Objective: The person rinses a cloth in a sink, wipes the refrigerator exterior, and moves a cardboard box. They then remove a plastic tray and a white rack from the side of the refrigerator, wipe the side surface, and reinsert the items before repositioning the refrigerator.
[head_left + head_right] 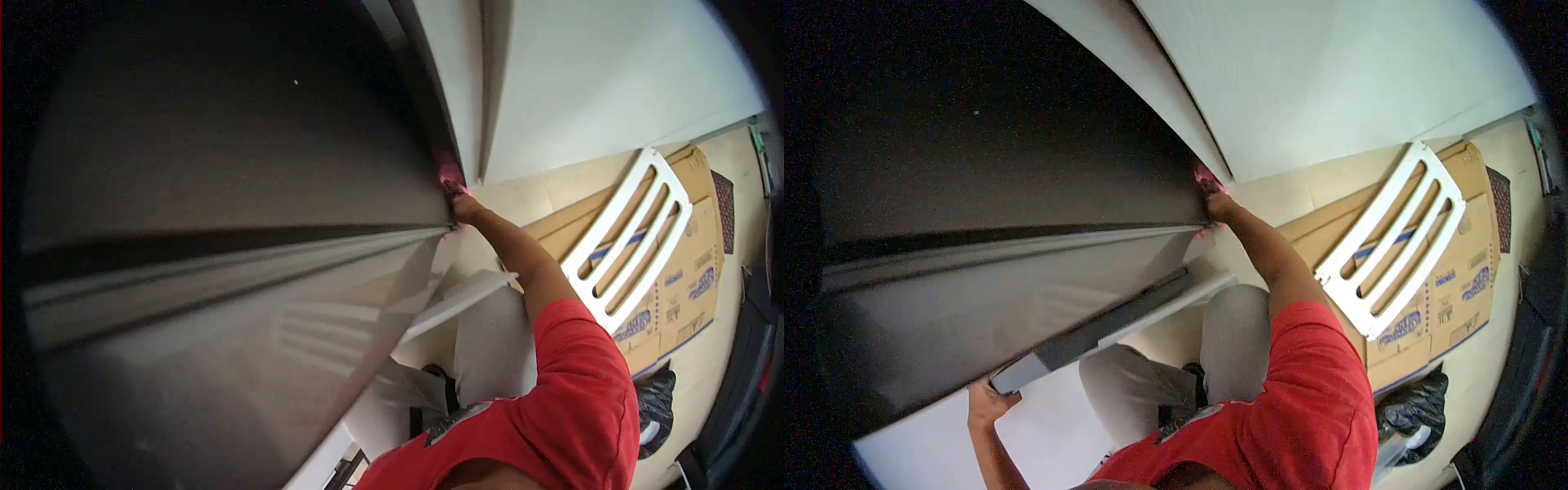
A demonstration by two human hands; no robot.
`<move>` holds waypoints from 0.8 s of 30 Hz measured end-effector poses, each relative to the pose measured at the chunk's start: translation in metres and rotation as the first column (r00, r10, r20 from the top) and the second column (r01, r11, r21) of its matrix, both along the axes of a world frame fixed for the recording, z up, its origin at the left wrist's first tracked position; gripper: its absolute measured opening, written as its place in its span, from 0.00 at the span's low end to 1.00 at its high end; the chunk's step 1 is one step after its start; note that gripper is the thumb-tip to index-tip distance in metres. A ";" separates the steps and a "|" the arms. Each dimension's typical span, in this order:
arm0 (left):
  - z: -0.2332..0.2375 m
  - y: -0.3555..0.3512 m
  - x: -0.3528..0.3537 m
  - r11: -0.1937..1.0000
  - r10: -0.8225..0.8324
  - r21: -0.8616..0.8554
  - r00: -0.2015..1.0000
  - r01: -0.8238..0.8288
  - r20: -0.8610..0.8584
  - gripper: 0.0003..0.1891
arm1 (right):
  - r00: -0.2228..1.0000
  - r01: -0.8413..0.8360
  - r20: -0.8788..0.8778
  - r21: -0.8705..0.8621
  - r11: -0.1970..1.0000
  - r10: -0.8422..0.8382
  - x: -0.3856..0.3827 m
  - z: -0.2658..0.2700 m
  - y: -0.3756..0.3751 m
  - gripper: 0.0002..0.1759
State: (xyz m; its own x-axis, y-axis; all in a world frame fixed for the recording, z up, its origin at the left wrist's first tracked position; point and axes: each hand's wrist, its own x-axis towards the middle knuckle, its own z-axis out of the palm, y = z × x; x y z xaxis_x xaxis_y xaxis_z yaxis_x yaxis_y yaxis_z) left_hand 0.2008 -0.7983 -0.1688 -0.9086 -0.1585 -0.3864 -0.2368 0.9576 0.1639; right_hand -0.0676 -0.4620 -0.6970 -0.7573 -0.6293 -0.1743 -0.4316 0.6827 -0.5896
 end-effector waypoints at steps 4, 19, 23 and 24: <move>-0.025 -0.051 0.043 0.975 -0.022 -0.223 1.000 0.021 0.001 0.22 | 0.941 0.282 0.220 -0.094 0.955 -0.256 -0.023 -0.051 -0.018 0.22; -0.007 0.030 0.007 0.993 0.100 0.074 0.992 -0.095 -0.075 0.35 | 0.674 0.678 0.197 -0.547 0.491 -0.712 -0.066 -0.046 -0.073 0.27; -0.017 0.030 0.024 0.971 0.164 0.200 0.975 -0.132 -0.148 0.41 | 0.867 0.498 0.135 -0.223 0.838 -0.480 0.054 -0.009 -0.007 0.29; -0.018 0.025 0.029 0.988 0.079 0.143 0.981 -0.054 -0.176 0.42 | 0.900 0.434 0.027 -0.142 0.890 -0.435 0.062 -0.004 -0.001 0.29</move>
State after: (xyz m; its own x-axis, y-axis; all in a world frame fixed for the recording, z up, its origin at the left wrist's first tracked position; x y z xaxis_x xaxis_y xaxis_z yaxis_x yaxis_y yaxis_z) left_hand 0.2294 -0.7737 -0.1864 -0.9546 -0.1779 -0.2391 -0.2537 0.9061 0.3386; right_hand -0.0058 -0.4634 -0.7011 -0.9614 -0.2551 -0.1034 -0.1148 0.7129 -0.6918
